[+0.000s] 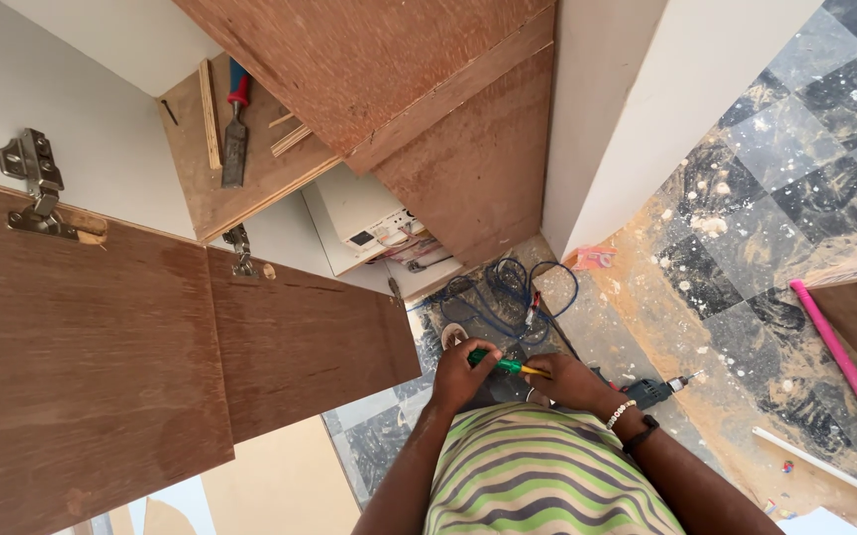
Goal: The recorder is installing and adjusting a cabinet door using a screwdriver and pencil for marking.
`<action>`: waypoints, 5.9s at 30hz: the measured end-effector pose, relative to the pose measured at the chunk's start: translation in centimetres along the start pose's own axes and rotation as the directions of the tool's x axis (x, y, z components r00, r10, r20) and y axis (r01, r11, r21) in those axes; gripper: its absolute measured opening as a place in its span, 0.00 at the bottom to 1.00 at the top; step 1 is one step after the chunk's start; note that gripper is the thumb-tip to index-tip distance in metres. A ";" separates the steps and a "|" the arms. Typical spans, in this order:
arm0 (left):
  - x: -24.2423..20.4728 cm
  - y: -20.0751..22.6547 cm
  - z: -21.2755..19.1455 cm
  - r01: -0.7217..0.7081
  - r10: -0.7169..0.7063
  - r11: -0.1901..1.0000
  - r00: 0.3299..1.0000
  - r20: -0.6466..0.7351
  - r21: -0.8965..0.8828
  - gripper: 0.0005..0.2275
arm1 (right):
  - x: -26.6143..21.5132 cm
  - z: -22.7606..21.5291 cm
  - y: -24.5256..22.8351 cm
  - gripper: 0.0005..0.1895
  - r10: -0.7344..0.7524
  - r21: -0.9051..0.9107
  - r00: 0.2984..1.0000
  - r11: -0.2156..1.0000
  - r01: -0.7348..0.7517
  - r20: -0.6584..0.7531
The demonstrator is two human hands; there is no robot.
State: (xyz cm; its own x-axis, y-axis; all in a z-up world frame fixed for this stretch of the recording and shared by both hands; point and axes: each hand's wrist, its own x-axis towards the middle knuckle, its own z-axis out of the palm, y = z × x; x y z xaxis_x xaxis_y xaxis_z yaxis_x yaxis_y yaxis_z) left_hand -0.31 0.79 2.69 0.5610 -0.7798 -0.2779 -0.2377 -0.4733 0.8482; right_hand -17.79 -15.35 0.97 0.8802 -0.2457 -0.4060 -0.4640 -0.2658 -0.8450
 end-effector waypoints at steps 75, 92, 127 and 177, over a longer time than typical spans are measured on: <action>14.0 13.5 -15.8 -0.149 0.367 0.882 0.813 -0.452 0.448 0.50 | 0.8 -3.6 -2.4 0.15 -0.118 0.085 0.939 0.984 0.153 -0.322; 13.2 10.7 -12.9 -0.206 0.288 0.955 0.820 -0.494 0.214 0.48 | 1.0 -3.8 -1.8 0.15 -0.058 0.138 0.945 0.984 0.108 -0.322; 19.5 7.0 -14.3 -0.119 0.093 0.993 0.709 -0.699 0.012 0.24 | 0.2 -4.5 -2.4 0.15 -0.023 0.073 0.946 0.996 0.049 -0.324; 22.8 8.2 -16.7 -0.497 0.167 0.798 0.727 -0.666 -0.341 0.15 | 4.0 -8.1 -4.7 0.16 0.114 0.142 0.900 0.988 -0.058 -0.420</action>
State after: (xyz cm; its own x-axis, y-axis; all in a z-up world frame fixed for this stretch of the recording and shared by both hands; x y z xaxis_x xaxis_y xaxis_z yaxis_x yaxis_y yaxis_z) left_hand 23.81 -14.05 10.84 0.8962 -0.3728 0.2404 -0.1977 0.1494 0.9688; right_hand -12.93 -22.60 6.09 0.6977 -0.6432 -0.3153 -0.4956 -0.1155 -0.8609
